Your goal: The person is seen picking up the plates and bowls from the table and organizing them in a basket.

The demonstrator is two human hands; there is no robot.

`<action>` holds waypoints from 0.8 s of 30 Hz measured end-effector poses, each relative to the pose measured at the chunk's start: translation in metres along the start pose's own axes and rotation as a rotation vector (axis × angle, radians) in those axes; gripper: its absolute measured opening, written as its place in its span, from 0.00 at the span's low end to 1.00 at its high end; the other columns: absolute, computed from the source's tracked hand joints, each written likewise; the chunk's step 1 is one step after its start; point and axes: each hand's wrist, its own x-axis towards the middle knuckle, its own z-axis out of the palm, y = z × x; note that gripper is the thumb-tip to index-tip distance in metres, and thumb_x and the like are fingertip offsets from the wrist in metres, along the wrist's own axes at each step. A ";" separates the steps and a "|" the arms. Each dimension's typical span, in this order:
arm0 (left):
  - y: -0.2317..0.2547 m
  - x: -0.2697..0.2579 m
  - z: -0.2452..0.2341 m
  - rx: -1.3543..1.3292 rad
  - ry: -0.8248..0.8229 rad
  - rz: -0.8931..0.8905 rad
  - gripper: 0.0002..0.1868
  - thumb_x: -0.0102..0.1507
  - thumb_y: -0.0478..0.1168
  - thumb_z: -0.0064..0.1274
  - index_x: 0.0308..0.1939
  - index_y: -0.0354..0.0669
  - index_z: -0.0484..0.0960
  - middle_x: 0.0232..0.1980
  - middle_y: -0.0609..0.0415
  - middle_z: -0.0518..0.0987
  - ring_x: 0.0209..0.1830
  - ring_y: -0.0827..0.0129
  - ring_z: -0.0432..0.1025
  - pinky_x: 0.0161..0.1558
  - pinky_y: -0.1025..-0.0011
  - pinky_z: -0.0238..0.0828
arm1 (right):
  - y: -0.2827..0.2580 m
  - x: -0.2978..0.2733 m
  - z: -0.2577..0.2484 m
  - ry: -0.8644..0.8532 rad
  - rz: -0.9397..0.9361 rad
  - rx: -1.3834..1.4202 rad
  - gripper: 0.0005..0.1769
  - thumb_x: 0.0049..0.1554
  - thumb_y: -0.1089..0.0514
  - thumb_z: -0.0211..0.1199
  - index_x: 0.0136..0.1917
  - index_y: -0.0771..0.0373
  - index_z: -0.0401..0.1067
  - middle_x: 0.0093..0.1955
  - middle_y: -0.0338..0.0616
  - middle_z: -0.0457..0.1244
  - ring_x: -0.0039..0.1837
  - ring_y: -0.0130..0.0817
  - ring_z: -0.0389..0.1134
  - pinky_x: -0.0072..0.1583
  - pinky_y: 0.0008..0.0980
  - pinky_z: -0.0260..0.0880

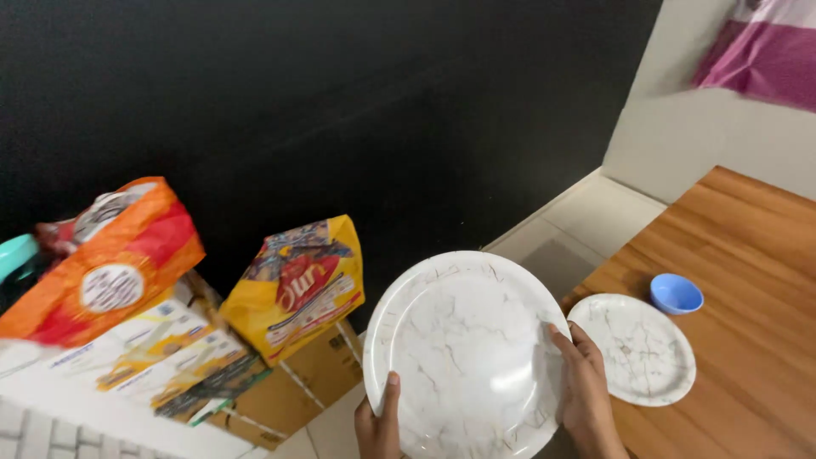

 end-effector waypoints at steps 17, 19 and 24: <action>0.072 0.253 0.179 0.249 -0.475 0.052 0.26 0.64 0.52 0.59 0.24 0.30 0.82 0.18 0.60 0.68 0.19 0.80 0.57 0.22 0.74 0.50 | -0.054 0.225 0.068 0.151 -0.154 0.065 0.11 0.61 0.53 0.60 0.52 0.62 0.72 0.45 0.38 0.68 0.45 0.26 0.67 0.48 0.30 0.68; 0.088 0.290 0.200 0.280 -0.550 0.119 0.27 0.65 0.53 0.59 0.24 0.30 0.80 0.19 0.61 0.67 0.20 0.80 0.57 0.23 0.74 0.50 | -0.056 0.246 0.078 0.154 -0.165 0.095 0.11 0.61 0.53 0.60 0.52 0.62 0.72 0.44 0.38 0.68 0.45 0.27 0.66 0.47 0.31 0.67; 0.114 0.369 0.256 0.411 -0.655 -0.148 0.26 0.63 0.54 0.58 0.28 0.30 0.84 0.19 0.56 0.68 0.20 0.74 0.59 0.25 0.71 0.53 | -0.068 0.274 0.114 0.318 -0.191 0.074 0.10 0.61 0.53 0.58 0.50 0.60 0.72 0.43 0.34 0.65 0.45 0.22 0.64 0.47 0.25 0.64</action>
